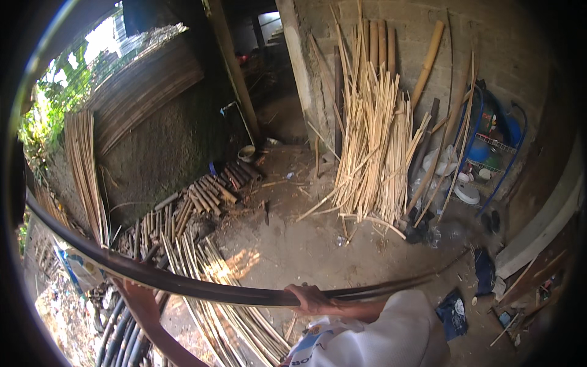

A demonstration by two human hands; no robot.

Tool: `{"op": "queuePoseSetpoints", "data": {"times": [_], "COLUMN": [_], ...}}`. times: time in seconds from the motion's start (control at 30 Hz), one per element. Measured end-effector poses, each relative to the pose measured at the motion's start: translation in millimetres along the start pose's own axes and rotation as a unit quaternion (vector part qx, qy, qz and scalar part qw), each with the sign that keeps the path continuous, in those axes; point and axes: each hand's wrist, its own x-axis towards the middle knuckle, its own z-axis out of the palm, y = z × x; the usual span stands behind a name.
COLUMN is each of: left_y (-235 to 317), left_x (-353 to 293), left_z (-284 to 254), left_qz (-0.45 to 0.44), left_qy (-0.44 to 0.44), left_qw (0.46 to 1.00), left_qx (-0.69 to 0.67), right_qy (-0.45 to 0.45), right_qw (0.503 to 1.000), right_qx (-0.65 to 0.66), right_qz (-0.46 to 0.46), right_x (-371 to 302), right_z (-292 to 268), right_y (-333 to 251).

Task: The person splits bamboo poles into thin strips using a machete and a wooden wedge. They repeatedly position bamboo on a stand, strike it with the machete, and separate the resulting strips, which accumulate on the floor.

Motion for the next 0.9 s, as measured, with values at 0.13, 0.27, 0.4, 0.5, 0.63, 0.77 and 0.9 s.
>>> {"op": "queuePoseSetpoints", "data": {"times": [0.13, 0.27, 0.4, 0.5, 0.63, 0.77, 0.9], "left_y": [-60.7, -211.3, -339.2, -401.1, -422.7, -441.6, -434.7], "left_x": [-14.0, -46.1, -129.1, -199.7, -213.5, -134.9, -40.5], "left_z": [71.3, 0.6, -47.4, -98.0, -87.3, -29.1, 34.7], "left_qz": [-0.086, -0.279, -0.478, -0.506, -0.553, -0.542, -0.499], "left_qy": [-0.032, -0.035, -0.078, -0.101, -0.053, -0.042, -0.06], "left_qw": [0.994, 0.954, 0.866, 0.856, 0.83, 0.828, 0.843], "left_qx": [0.06, 0.108, 0.123, -0.02, 0.053, 0.135, 0.194], "right_qy": [0.065, 0.134, 0.223, 0.285, 0.381, 0.442, 0.517], "right_qw": [0.998, 0.988, 0.963, 0.935, 0.895, 0.847, 0.799], "right_qx": [-0.015, -0.033, -0.12, -0.156, -0.187, -0.214, -0.235], "right_qz": [0.012, 0.069, 0.094, 0.14, 0.14, 0.205, 0.197], "right_x": [5.3, 0.7, 4.4, 4.5, 2.1, 0.5, 21.4], "right_z": [-49.4, -105.8, -162.1, -209.7, -303.6, -379.8, -461.0], "right_y": [37.4, 94.2, 144.0, 192.7, 208.3, 243.9, 270.9]}}
